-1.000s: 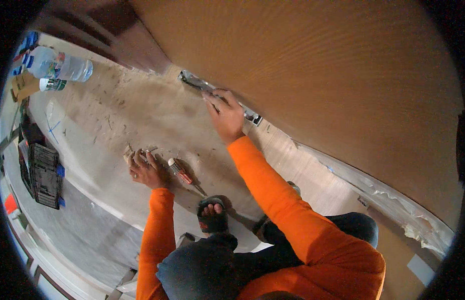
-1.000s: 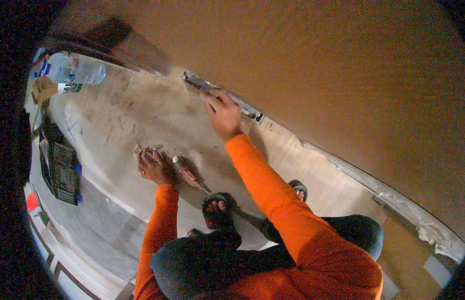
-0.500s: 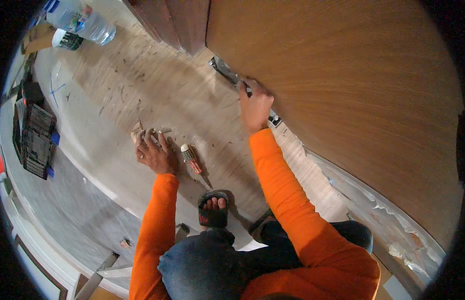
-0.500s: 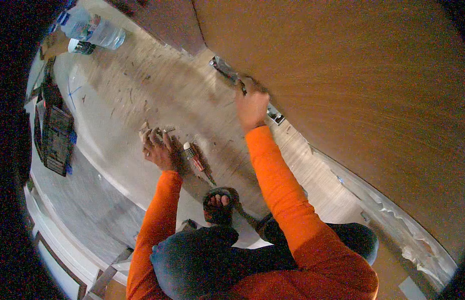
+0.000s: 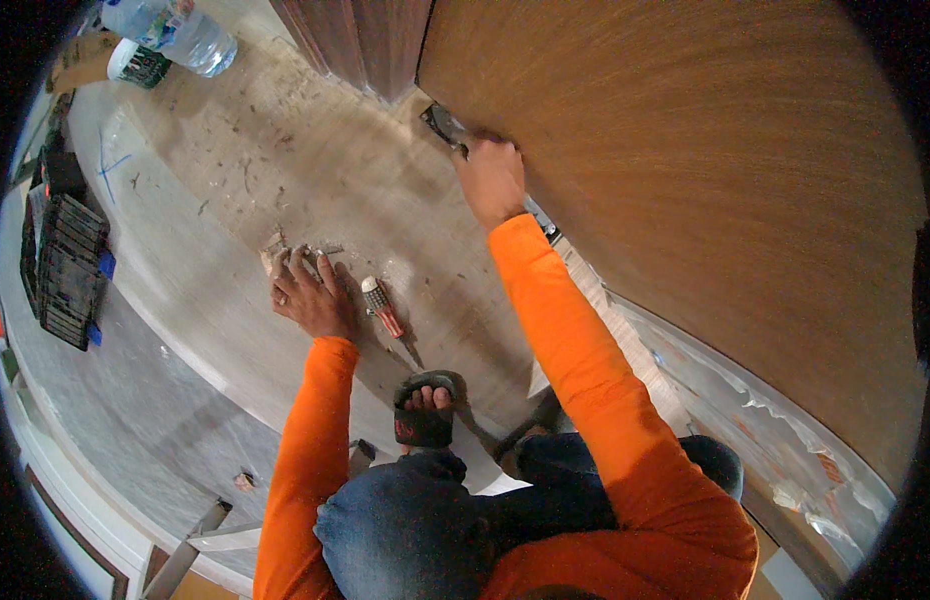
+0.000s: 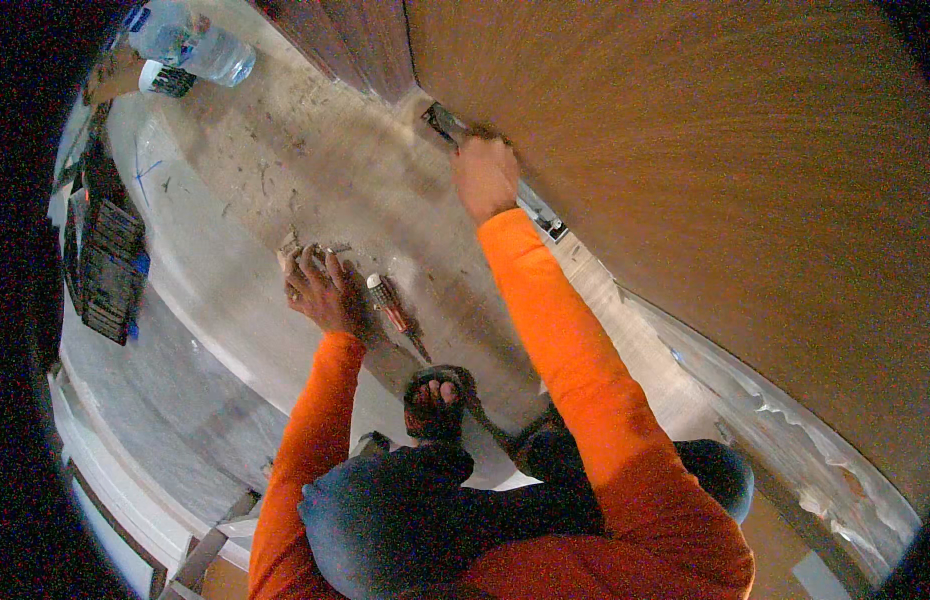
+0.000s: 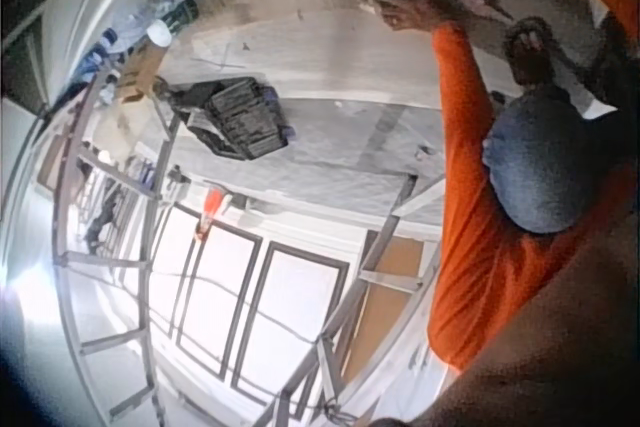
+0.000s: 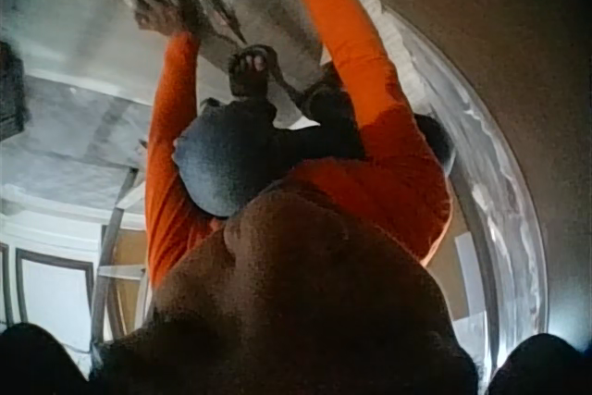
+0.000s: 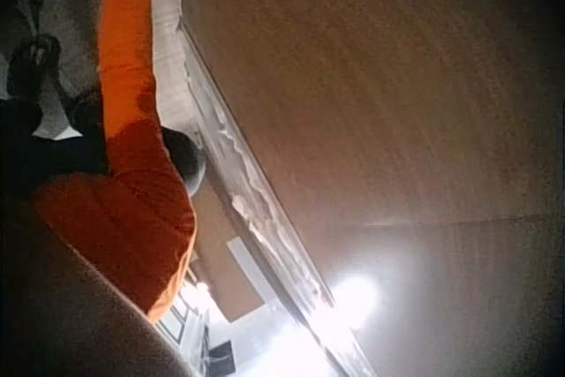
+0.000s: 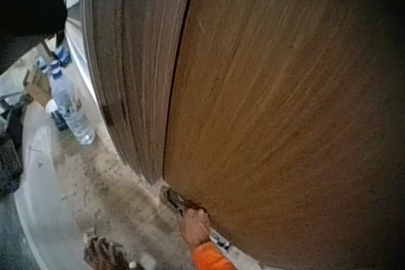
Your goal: The person installs a long metal handle onto a wooden cabinet door by using a scraper to remove debris, aligning the handle with pre-drilled holes, and then tightening screws with a screwdriver.
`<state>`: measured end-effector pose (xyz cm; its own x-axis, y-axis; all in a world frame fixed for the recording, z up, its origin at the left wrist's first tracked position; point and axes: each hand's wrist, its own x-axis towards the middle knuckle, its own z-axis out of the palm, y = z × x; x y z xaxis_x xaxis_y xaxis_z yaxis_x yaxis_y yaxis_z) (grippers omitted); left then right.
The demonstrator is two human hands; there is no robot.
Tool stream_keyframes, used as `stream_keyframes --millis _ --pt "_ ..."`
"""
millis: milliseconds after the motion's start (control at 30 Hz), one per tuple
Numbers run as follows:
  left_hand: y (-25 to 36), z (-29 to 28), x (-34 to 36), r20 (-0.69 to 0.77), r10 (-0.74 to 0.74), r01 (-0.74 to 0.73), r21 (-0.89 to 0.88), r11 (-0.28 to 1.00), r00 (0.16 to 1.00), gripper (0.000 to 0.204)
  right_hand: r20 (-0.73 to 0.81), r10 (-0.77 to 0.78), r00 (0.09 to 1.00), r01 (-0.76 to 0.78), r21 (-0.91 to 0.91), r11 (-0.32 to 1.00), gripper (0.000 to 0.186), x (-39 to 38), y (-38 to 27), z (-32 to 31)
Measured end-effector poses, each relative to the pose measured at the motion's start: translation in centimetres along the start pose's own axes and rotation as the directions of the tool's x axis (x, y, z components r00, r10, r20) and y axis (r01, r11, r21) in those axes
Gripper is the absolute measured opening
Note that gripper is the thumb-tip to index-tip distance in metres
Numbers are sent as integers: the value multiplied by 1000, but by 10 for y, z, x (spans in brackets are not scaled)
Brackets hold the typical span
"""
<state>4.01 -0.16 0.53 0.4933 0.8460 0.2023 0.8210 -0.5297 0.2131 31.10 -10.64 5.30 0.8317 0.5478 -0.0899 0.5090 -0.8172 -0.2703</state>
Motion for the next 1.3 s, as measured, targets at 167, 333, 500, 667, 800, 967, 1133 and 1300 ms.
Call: stream_keyframes --millis 167,333,500,667,800,967,1133,1300 --pt "-6 -2 0 19 -31 32 -56 998 999 39 -69 -67 995 64 -47 997 22 -18 -1 -14" --pt "-3 2 2 14 -47 48 -82 995 999 40 -406 -119 906 152 50 987 17 -27 17 -6" --pt "-14 9 -3 -6 -40 40 -34 999 999 40 -401 -138 906 192 98 977 17 -25 12 -6" --pt "-11 9 -2 11 -32 32 -45 998 999 40 -339 -139 931 165 48 985 18 -17 17 -2" --pt "-12 11 -2 -16 -39 38 -22 999 999 39 -97 -107 990 105 -26 994 23 -7 7 -6" --pt "-10 8 -2 3 -40 40 -30 999 999 38 -50 -96 994 91 -89 992 25 -20 20 6" --pt "-2 9 0 -27 -30 29 -36 999 999 36 -342 181 922 -51 356 933 18 -74 61 37" --pt "-5 2 0 -63 -20 18 -35 999 998 35 -480 196 855 12 398 918 14 -82 46 19"
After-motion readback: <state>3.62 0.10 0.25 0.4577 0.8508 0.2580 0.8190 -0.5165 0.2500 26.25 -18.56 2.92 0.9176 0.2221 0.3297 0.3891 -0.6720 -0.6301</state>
